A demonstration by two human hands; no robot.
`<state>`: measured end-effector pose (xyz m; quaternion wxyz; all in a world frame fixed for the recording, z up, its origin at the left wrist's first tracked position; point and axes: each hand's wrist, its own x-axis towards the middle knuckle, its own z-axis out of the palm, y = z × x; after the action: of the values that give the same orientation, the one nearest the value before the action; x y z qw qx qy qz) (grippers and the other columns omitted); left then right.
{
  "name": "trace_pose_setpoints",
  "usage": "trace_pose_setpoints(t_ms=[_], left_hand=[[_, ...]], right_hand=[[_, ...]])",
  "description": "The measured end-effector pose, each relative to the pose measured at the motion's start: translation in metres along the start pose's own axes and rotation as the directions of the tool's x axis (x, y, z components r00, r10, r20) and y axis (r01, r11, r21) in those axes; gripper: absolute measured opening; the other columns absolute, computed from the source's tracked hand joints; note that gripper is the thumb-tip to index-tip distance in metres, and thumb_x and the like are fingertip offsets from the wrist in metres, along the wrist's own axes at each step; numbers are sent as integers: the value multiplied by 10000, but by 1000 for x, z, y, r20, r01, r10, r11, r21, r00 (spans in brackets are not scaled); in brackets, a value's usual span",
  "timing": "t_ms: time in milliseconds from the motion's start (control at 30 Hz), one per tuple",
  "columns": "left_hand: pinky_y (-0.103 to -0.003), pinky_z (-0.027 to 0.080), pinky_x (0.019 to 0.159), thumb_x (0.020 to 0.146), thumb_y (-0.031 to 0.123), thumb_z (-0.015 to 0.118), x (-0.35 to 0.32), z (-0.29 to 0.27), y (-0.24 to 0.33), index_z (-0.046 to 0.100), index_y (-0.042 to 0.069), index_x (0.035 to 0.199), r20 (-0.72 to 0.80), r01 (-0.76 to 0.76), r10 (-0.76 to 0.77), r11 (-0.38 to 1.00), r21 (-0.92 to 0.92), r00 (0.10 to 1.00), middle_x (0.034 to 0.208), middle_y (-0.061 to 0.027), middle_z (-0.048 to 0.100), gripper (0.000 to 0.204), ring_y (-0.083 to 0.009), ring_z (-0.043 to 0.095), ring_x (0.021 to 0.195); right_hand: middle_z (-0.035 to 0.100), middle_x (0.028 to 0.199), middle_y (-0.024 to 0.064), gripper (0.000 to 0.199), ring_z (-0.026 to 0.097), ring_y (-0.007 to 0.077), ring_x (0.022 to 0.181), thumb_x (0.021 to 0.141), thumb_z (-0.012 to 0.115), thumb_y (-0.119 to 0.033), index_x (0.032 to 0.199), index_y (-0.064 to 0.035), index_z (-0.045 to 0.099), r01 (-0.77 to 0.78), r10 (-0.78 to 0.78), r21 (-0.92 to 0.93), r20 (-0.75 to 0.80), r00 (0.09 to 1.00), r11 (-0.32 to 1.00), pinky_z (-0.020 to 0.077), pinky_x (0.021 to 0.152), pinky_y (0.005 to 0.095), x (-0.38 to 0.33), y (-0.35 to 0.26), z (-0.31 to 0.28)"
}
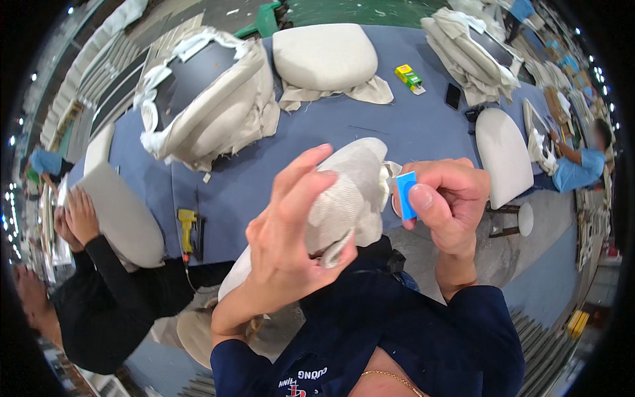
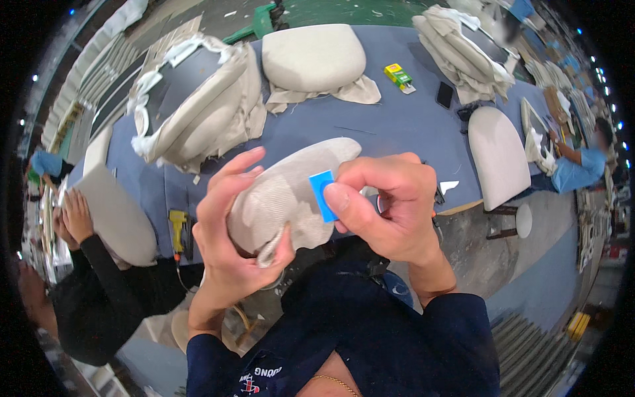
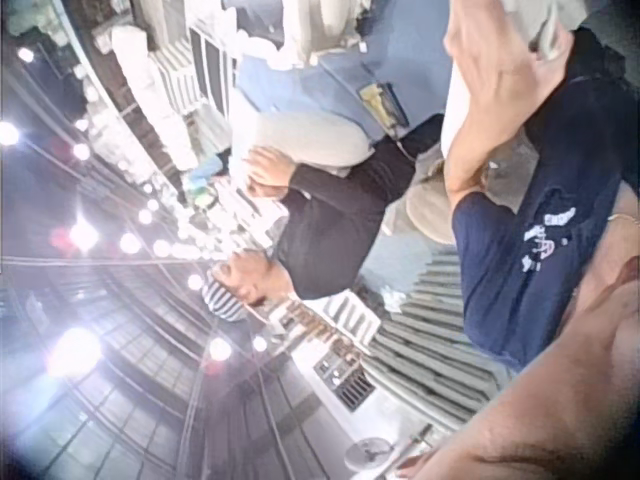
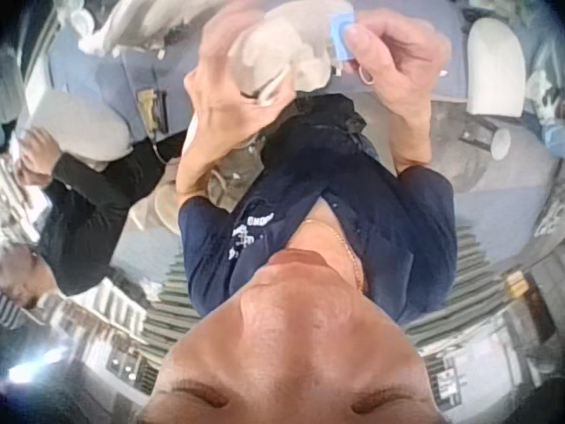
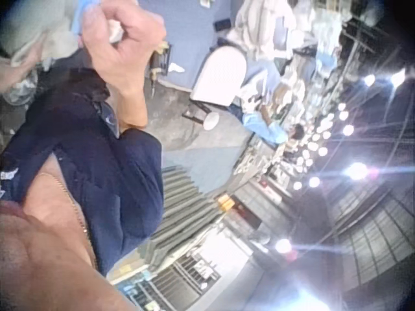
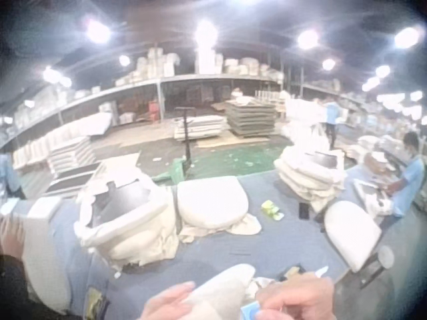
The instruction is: The person is upholstering a chair armrest, using a staple gun to secure fabric to the foam and frame. They repeatedly pull the fabric taut, staple it, and trim excess material with scissors. The process involves careful hand manipulation to ensure a smooth finish.
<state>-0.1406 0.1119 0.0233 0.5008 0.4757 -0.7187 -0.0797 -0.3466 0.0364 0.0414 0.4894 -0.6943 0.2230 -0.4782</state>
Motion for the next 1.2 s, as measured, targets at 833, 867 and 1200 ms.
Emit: trace_pose_setpoints(t_ms=[833,867,1200], left_hand=[[-463,587,930,673,61,849,-21,2,32,393,29,1329,99,17,-20,999,32,995,1292,-360,545,800,-450,651,1131],[-460,590,922,670,67,857,-21,2,33,394,30,1329,98,13,-16,999,37,995,1294,-361,544,806,-449,654,1126],[-395,601,781,529,160,891,-17,16,18,612,109,1243,25,22,-22,999,-27,999,1369,-235,546,769,-388,682,1051]], right_hand=[[515,508,16,177,491,118,425,782,723,-27,644,-44,613,31,3,-87,365,931,996,353,436,270,9,1,6],[512,505,15,186,487,118,422,779,724,-28,636,-48,608,22,11,-84,375,927,996,350,433,270,10,0,5],[489,503,8,258,453,114,414,773,741,-39,596,-53,554,-49,69,-58,420,905,997,318,420,286,20,8,-4]])
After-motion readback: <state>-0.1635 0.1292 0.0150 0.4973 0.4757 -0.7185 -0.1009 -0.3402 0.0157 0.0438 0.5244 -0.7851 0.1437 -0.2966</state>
